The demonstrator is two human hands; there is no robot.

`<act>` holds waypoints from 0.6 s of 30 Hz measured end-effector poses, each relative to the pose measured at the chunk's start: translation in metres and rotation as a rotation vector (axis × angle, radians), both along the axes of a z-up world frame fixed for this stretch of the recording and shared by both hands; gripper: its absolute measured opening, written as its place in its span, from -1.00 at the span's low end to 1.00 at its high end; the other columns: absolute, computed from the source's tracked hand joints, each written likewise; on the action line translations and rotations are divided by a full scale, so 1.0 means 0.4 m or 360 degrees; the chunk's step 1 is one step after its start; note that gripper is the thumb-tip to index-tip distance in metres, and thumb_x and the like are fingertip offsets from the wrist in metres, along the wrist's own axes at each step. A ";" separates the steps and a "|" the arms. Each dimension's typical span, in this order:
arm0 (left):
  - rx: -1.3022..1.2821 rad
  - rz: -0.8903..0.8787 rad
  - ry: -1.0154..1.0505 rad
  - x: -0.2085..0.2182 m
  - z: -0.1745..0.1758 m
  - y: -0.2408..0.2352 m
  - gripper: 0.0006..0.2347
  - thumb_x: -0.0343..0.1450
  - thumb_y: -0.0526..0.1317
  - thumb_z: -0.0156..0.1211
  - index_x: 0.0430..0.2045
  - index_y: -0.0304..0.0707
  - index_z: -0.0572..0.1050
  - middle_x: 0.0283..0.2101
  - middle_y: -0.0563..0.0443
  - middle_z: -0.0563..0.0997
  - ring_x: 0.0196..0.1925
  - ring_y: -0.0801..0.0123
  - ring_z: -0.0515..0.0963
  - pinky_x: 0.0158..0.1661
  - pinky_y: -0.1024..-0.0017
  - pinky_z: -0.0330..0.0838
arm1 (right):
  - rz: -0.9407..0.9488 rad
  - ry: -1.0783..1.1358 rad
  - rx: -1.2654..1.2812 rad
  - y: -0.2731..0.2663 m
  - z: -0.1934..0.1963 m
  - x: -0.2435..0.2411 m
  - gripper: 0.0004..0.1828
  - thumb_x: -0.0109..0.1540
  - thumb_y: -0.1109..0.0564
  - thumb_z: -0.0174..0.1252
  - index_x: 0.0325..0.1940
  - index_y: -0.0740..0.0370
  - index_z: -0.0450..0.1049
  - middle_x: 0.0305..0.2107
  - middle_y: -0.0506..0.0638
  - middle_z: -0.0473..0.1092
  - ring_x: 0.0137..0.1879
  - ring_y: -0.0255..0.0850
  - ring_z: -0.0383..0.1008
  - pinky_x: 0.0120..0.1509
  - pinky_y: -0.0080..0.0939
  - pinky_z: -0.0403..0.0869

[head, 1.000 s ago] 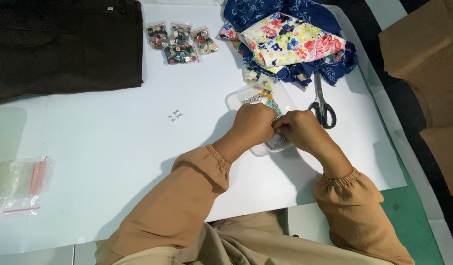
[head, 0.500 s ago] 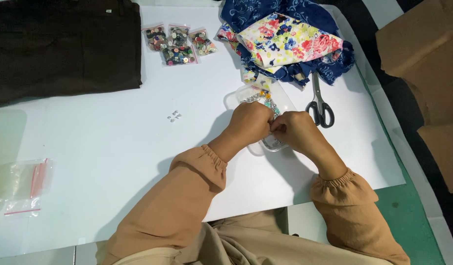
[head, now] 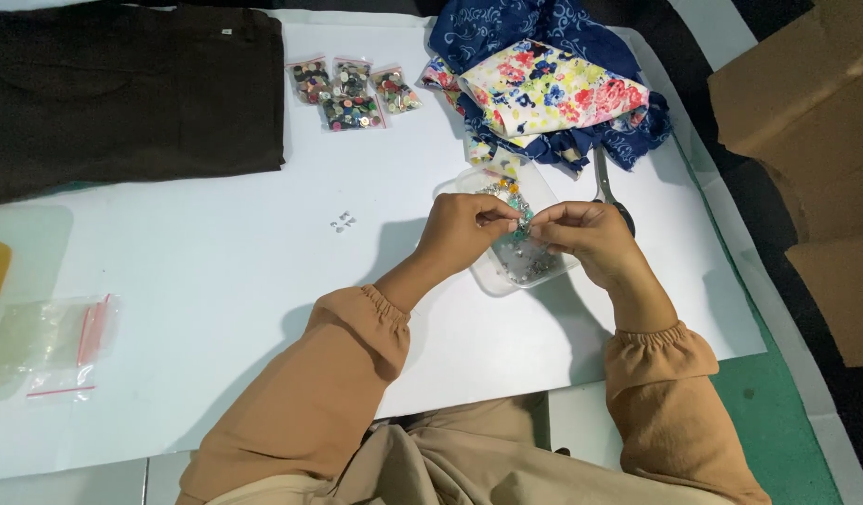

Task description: Sorting and packaging small decorative items into plastic bags and trays.

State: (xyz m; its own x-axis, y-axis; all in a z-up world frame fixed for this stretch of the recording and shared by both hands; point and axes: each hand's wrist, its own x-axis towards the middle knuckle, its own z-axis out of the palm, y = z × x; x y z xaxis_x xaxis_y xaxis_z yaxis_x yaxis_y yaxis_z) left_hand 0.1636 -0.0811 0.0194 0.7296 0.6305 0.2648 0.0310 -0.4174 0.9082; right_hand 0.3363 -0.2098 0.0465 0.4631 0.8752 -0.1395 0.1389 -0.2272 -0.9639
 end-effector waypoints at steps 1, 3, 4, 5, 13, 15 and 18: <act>0.0002 0.0004 -0.0004 0.001 -0.008 -0.002 -0.90 0.33 -0.33 0.37 -0.33 -0.16 0.70 -0.41 -0.06 0.73 -0.37 0.41 0.66 -0.27 0.48 0.56 | 0.0004 -0.0004 0.0002 0.000 -0.002 0.002 -0.81 0.09 0.37 0.33 -0.21 0.43 0.60 -0.46 0.18 0.52 -0.26 -0.14 0.58 -0.18 -0.31 0.58; -0.0114 0.0030 -0.0001 0.006 -0.024 -0.005 -0.90 0.34 -0.26 0.39 -0.31 -0.08 0.71 -0.42 0.03 0.72 -0.38 0.49 0.64 -0.29 0.55 0.54 | 0.0014 0.0326 0.0135 0.000 -0.007 0.006 -0.81 0.13 0.37 0.31 -0.17 0.47 0.57 -0.45 0.16 0.49 -0.24 -0.16 0.59 -0.22 -0.43 0.59; -0.0112 0.0031 -0.0005 0.000 -0.023 -0.011 -0.90 0.34 -0.26 0.39 -0.31 -0.08 0.71 -0.42 0.03 0.72 -0.38 0.49 0.64 -0.29 0.55 0.54 | 0.0016 0.0323 0.0136 0.001 -0.009 0.004 -0.81 0.13 0.37 0.31 -0.17 0.47 0.57 -0.45 0.16 0.49 -0.24 -0.16 0.59 -0.22 -0.43 0.59; -0.0177 0.0051 -0.0028 -0.005 -0.021 -0.016 -0.89 0.33 -0.24 0.41 -0.31 -0.05 0.71 -0.41 0.07 0.72 -0.37 0.54 0.62 -0.29 0.56 0.54 | 0.0021 0.0408 0.0161 0.002 -0.011 0.002 -0.81 0.15 0.37 0.30 -0.16 0.47 0.57 -0.45 0.14 0.48 -0.24 -0.17 0.60 -0.22 -0.43 0.61; -0.0272 0.0158 -0.0078 -0.118 -0.020 -0.008 -0.87 0.35 -0.18 0.44 -0.28 0.00 0.72 -0.37 0.11 0.74 -0.36 0.64 0.55 -0.29 0.64 0.52 | 0.0148 0.0497 0.0211 0.066 0.007 -0.116 -0.79 0.15 0.35 0.31 -0.13 0.45 0.57 -0.44 0.14 0.49 -0.23 -0.12 0.63 -0.17 -0.35 0.65; -0.0279 0.0240 -0.0065 -0.165 -0.021 0.000 -0.88 0.35 -0.24 0.43 -0.28 -0.06 0.71 -0.37 0.05 0.74 -0.37 0.59 0.55 -0.29 0.63 0.52 | 0.0211 0.0275 0.0229 0.100 0.004 -0.154 -0.79 0.12 0.35 0.36 -0.18 0.48 0.57 -0.47 0.17 0.47 -0.28 -0.07 0.62 -0.17 -0.22 0.66; -0.0263 0.0382 -0.0068 -0.227 -0.039 0.043 -0.87 0.33 -0.25 0.44 -0.28 -0.06 0.71 -0.37 0.05 0.74 -0.35 0.59 0.57 -0.27 0.59 0.53 | 0.0301 0.0171 0.0279 0.164 0.001 -0.229 -0.77 0.11 0.35 0.37 -0.17 0.49 0.57 -0.49 0.13 0.46 -0.30 -0.14 0.60 -0.18 -0.24 0.66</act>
State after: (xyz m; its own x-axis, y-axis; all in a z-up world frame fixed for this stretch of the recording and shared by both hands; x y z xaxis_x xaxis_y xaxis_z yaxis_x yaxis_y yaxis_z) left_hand 0.0727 -0.0640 0.0037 0.5447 0.8208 0.1717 0.0710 -0.2491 0.9659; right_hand 0.2447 -0.1443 0.0470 0.2800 0.9598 -0.0182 0.0576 -0.0357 -0.9977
